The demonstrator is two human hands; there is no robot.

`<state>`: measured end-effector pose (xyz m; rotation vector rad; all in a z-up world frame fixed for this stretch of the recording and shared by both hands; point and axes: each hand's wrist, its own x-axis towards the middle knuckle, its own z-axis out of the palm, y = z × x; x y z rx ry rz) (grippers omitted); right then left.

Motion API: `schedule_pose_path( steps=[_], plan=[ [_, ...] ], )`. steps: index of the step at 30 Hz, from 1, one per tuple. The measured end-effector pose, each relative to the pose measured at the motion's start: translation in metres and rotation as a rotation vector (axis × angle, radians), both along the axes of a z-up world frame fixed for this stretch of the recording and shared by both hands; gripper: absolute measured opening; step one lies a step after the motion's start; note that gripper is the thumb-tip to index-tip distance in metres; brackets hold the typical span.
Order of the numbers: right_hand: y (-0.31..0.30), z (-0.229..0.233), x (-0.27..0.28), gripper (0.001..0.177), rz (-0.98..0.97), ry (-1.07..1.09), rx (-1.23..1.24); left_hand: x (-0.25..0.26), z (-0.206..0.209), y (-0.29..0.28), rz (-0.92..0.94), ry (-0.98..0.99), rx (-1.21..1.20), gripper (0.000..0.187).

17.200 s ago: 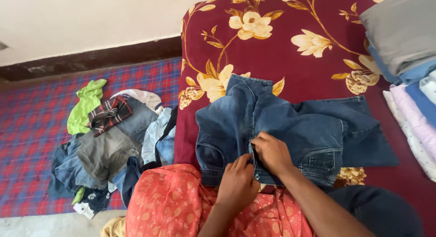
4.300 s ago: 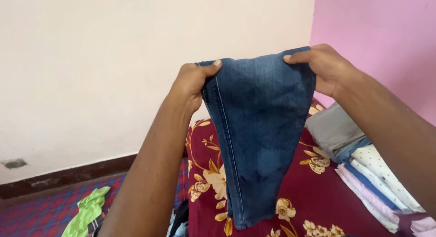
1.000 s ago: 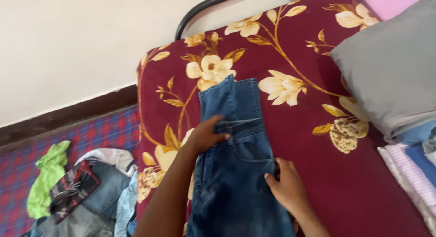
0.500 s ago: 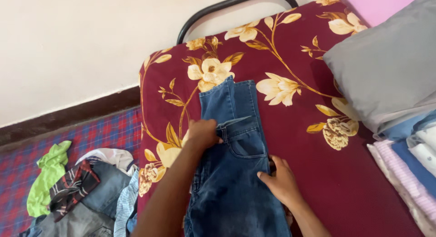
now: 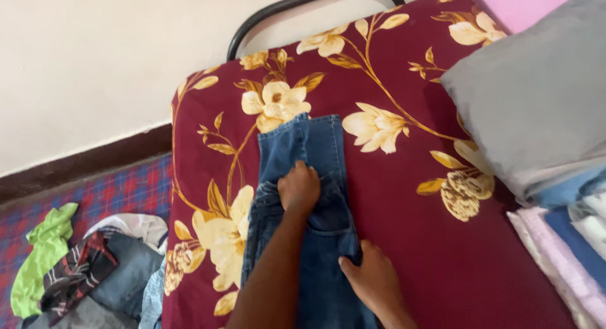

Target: The person folds jeans and a shirt by hand on a bed, moving them from a pile on a floor mat.

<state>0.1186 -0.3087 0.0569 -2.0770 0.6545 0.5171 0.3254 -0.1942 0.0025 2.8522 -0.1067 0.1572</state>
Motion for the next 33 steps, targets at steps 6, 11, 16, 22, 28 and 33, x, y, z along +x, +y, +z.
schedule_pose_path(
  steps=[6,11,16,22,28,33],
  plan=[
    [0.002,0.019,-0.007,0.033,-0.084,-0.128,0.034,-0.010,0.036,0.002,-0.030,-0.082,-0.361,0.028],
    [-0.012,0.035,-0.007,0.034,-0.200,-0.121,0.018,-0.004,0.044,-0.033,-0.145,-0.241,-0.330,0.028],
    [-0.025,-0.003,0.001,0.037,-0.257,-0.104,0.116,-0.008,0.020,-0.049,-0.217,-0.398,-0.030,0.031],
    [-0.027,-0.020,-0.002,0.028,-0.201,-0.052,0.178,0.013,0.084,-0.003,-0.326,0.421,-0.033,0.062],
    [-0.024,-0.017,-0.004,0.024,-0.199,-0.211,0.187,0.017,0.128,0.033,-0.481,0.611,0.179,0.068],
    [-0.026,-0.015,-0.003,0.029,-0.218,-0.161,0.178,0.022,0.097,0.040,-0.532,0.607,0.151,0.072]
  ],
)
